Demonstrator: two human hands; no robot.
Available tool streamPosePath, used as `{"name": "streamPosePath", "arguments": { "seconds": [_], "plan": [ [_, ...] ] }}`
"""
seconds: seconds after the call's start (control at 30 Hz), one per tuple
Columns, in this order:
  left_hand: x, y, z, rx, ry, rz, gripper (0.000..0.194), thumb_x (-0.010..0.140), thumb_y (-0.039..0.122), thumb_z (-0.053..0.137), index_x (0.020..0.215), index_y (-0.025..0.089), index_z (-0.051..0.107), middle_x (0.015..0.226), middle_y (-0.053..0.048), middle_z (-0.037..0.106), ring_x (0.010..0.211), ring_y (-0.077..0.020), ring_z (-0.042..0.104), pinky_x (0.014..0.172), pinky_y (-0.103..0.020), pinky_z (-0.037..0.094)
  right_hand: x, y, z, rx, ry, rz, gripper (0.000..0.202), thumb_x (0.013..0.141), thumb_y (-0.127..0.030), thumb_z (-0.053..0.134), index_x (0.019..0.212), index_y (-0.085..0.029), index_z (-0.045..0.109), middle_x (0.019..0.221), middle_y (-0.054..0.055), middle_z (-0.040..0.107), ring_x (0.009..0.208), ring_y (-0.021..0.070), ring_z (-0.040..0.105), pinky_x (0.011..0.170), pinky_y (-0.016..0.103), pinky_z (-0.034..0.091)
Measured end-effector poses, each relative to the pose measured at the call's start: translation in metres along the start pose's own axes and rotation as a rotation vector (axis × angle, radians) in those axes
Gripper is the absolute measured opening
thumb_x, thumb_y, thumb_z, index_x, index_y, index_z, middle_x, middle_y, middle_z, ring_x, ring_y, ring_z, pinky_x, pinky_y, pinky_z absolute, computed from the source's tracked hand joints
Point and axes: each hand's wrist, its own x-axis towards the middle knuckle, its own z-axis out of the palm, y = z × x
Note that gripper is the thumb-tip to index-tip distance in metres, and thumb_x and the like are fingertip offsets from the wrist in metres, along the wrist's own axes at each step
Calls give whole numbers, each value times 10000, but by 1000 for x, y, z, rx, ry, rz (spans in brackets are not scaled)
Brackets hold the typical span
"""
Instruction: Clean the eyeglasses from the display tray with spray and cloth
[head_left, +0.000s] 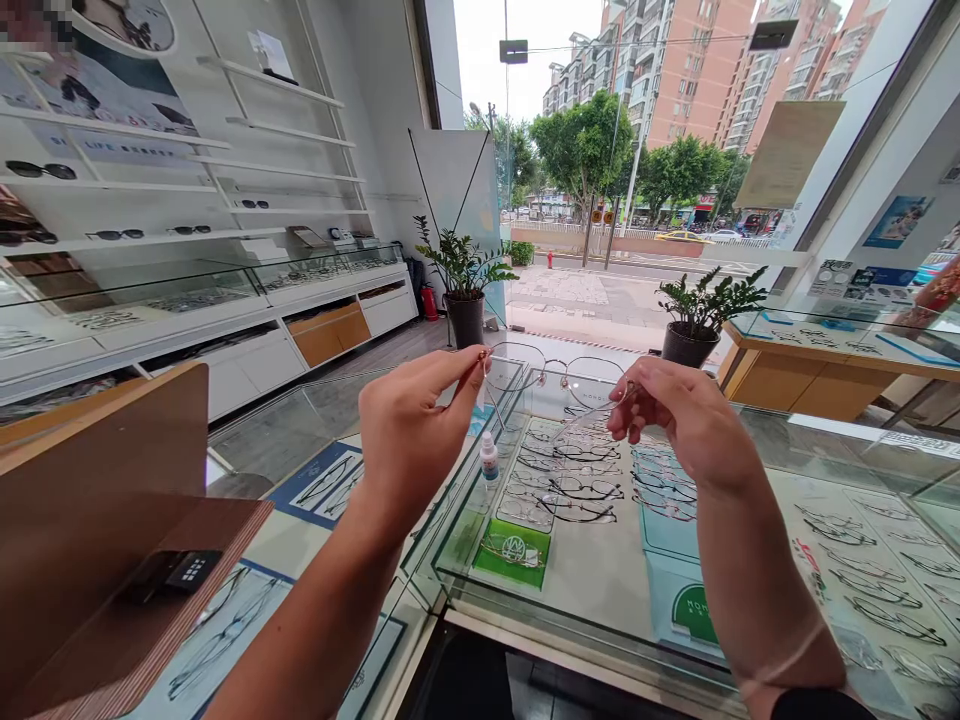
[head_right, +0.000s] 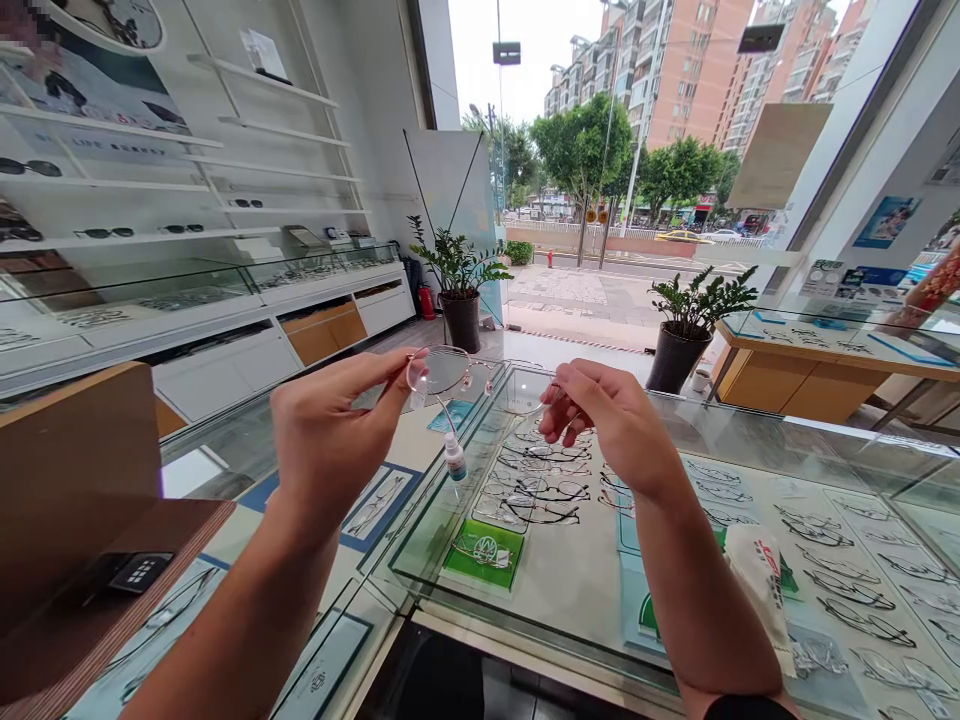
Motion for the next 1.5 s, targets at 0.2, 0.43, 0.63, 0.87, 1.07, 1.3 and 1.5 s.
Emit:
{"name": "streamPosePath", "arguments": {
  "seconds": [0.2, 0.43, 0.63, 0.87, 1.07, 1.3, 1.5],
  "plan": [
    [1, -1, 0, 15, -23, 5, 206, 1034, 332, 663, 1060, 277, 860, 932, -24, 848, 831, -198, 781, 755, -324, 573, -1, 0, 6, 89, -33, -18, 357, 1012, -513, 634, 849, -200, 690, 685, 29, 718, 599, 150, 676, 558, 282, 545],
    [0, -1, 0, 29, -16, 5, 203, 1032, 335, 665, 1062, 284, 859, 916, -23, 844, 814, -190, 770, 761, -323, 570, 0, 0, 12, 141, 27, -42, 284, 1000, -496, 676, 930, -239, 576, 690, -13, 705, 582, 147, 661, 547, 282, 538],
    [0, -2, 1, 12, -20, 9, 199, 1028, 316, 677, 1078, 273, 865, 953, -30, 852, 829, -191, 782, 767, -320, 582, -1, 0, 13, 208, 24, -57, 241, 1013, -453, 692, 966, -243, 583, 705, -14, 724, 589, 145, 679, 531, 265, 530],
    [-1, -2, 2, -4, -38, 3, 205, 1032, 318, 674, 1091, 263, 863, 993, -33, 858, 870, -205, 795, 798, -330, 593, -2, 0, 14, 238, 31, -78, 226, 1020, -447, 693, 1008, -252, 580, 742, -2, 734, 630, 159, 691, 532, 273, 527],
    [0, 1, 0, -85, -29, -35, 176, 1005, 285, 704, 1069, 278, 868, 1002, -25, 858, 883, -201, 798, 812, -320, 595, -3, -1, 15, 238, 44, -87, 285, 1003, -479, 715, 1085, -264, 548, 751, -9, 720, 627, 162, 681, 535, 285, 527],
    [2, 2, -2, -216, -109, -81, 253, 960, 185, 683, 1101, 283, 868, 1074, -16, 856, 970, -210, 801, 890, -321, 612, -4, -1, 15, 260, 24, -126, 246, 1009, -441, 713, 1085, -266, 557, 769, -15, 717, 630, 153, 675, 545, 284, 533],
    [1, 1, -2, -219, -114, -85, 333, 923, 122, 666, 1142, 279, 861, 1118, -15, 854, 1016, -214, 804, 921, -326, 619, -4, 1, 16, 283, 7, -151, 174, 1048, -403, 674, 1084, -265, 573, 794, -17, 719, 639, 142, 673, 565, 282, 538]
  ]
}}
